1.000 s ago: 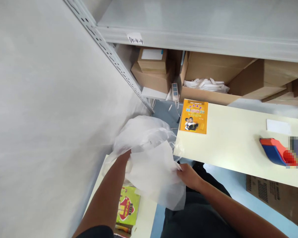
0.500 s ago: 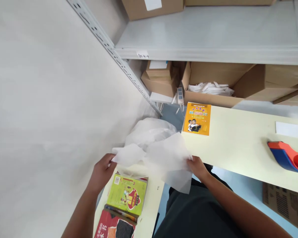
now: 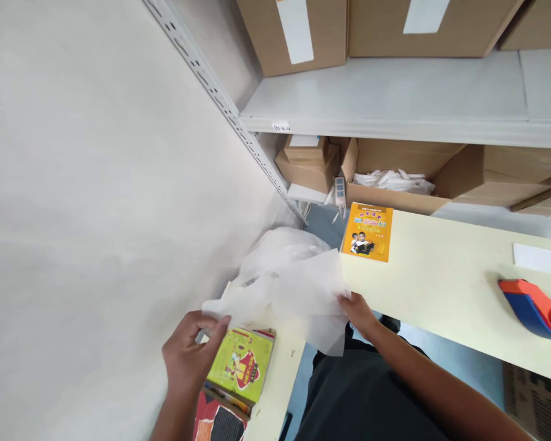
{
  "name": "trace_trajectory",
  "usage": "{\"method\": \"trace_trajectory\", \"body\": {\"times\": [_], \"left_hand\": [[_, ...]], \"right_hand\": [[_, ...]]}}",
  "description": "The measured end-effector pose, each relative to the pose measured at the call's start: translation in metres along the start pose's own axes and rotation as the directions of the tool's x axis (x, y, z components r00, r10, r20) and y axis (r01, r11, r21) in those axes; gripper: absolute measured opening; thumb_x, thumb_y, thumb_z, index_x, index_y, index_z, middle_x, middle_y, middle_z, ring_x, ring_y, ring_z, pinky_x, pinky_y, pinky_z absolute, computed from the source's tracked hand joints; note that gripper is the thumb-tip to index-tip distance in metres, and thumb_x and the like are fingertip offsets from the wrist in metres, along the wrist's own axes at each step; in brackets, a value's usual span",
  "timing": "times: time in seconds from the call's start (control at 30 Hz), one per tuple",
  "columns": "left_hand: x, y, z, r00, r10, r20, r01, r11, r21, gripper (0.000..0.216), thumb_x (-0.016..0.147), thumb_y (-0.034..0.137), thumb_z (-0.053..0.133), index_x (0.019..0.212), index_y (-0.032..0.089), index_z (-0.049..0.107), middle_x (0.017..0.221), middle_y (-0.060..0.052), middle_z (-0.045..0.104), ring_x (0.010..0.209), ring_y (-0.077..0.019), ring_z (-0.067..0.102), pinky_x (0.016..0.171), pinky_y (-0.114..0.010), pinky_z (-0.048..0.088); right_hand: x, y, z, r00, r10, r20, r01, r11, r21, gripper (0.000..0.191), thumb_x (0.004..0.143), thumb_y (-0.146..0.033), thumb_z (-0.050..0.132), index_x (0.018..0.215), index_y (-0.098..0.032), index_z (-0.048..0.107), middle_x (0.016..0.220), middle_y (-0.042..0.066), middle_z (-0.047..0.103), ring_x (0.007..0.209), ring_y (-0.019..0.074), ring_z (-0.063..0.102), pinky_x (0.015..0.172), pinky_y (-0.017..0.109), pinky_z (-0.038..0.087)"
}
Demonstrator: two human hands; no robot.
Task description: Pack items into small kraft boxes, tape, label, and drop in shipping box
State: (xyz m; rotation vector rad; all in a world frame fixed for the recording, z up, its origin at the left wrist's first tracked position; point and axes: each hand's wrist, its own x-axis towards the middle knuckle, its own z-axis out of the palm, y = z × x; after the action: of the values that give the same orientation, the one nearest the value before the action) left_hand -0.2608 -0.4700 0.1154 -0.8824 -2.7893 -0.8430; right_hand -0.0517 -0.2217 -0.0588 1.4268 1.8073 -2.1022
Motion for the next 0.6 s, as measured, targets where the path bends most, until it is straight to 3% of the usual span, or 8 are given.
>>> {"method": "trace_trajectory", "body": {"times": [0.1, 0.17, 0.3, 0.4, 0.47, 0.53, 0.6], "left_hand": [[-0.004, 0.017, -0.015, 0.993, 0.119, 0.009, -0.120, 0.991, 0.067, 0.014, 0.082, 0.038, 0.070, 0.079, 0.025, 0.066, 0.086, -0.001, 0.068, 0.078, -0.0180, 0.065, 0.069, -0.028, 0.050], [-0.006, 0.020, -0.028, 0.991, 0.132, -0.003, -0.132, 0.991, 0.021, 0.009, 0.084, 0.035, 0.068, 0.082, 0.026, 0.067, 0.089, 0.000, 0.068, 0.082, -0.0182, 0.066, 0.073, -0.028, 0.051], [-0.006, 0.015, -0.049, 0.998, 0.007, -0.069, -0.023, 0.969, -0.246, 0.020, 0.080, 0.038, 0.074, 0.094, 0.027, 0.067, 0.100, -0.002, 0.065, 0.098, -0.0205, 0.065, 0.082, -0.029, 0.053], [-0.001, 0.014, -0.048, 0.985, -0.163, -0.064, 0.127, 0.916, -0.380, 0.031, 0.078, 0.041, 0.077, 0.103, 0.025, 0.067, 0.111, -0.004, 0.066, 0.105, -0.0212, 0.066, 0.083, -0.028, 0.055], [0.002, 0.016, -0.041, 0.956, -0.294, 0.001, 0.265, 0.860, -0.436, 0.040, 0.077, 0.044, 0.077, 0.111, 0.026, 0.066, 0.110, -0.004, 0.069, 0.097, -0.0204, 0.069, 0.076, -0.026, 0.057], [0.005, 0.020, -0.034, 0.924, -0.375, 0.071, 0.364, 0.810, -0.461, 0.048, 0.077, 0.046, 0.077, 0.120, 0.027, 0.064, 0.096, -0.002, 0.073, 0.083, -0.0192, 0.071, 0.065, -0.024, 0.057], [0.008, 0.026, -0.029, 0.932, -0.358, 0.059, 0.349, 0.841, -0.413, 0.051, 0.077, 0.047, 0.075, 0.122, 0.027, 0.064, 0.078, 0.001, 0.072, 0.065, -0.0166, 0.068, 0.054, -0.022, 0.053]], "right_hand": [[0.004, 0.002, 0.006, 0.999, -0.048, 0.023, 0.049, 0.999, -0.011, 0.028, 0.089, -0.034, 0.052, 0.100, -0.018, 0.072, 0.097, 0.011, 0.076, 0.098, 0.0272, 0.069, 0.083, 0.034, 0.055], [0.006, 0.001, 0.008, 0.997, -0.067, 0.029, 0.067, 0.997, -0.022, 0.029, 0.090, -0.037, 0.051, 0.097, -0.018, 0.072, 0.094, 0.010, 0.076, 0.099, 0.0281, 0.069, 0.085, 0.036, 0.055], [0.005, -0.002, -0.001, 0.992, -0.121, 0.021, 0.122, 0.990, -0.065, 0.035, 0.092, -0.043, 0.049, 0.097, -0.018, 0.073, 0.093, 0.011, 0.077, 0.100, 0.0283, 0.069, 0.086, 0.036, 0.054], [0.004, -0.003, -0.018, 0.989, -0.145, -0.041, 0.142, 0.987, -0.071, 0.037, 0.087, -0.044, 0.054, 0.101, -0.016, 0.073, 0.103, 0.013, 0.076, 0.099, 0.0286, 0.069, 0.086, 0.036, 0.053], [0.004, 0.000, -0.029, 0.991, -0.116, -0.061, 0.114, 0.993, -0.044, 0.038, 0.082, -0.044, 0.057, 0.102, -0.014, 0.072, 0.099, 0.012, 0.076, 0.091, 0.0280, 0.069, 0.079, 0.036, 0.054], [0.004, 0.005, -0.039, 0.994, -0.088, -0.064, 0.086, 0.996, -0.022, 0.036, 0.079, -0.043, 0.059, 0.096, -0.014, 0.072, 0.087, 0.010, 0.075, 0.078, 0.0252, 0.068, 0.070, 0.034, 0.053], [0.002, 0.013, -0.050, 0.994, -0.067, -0.090, 0.066, 0.998, -0.005, 0.033, 0.077, -0.044, 0.060, 0.086, -0.014, 0.070, 0.077, 0.008, 0.071, 0.069, 0.0215, 0.064, 0.063, 0.032, 0.050]]}}
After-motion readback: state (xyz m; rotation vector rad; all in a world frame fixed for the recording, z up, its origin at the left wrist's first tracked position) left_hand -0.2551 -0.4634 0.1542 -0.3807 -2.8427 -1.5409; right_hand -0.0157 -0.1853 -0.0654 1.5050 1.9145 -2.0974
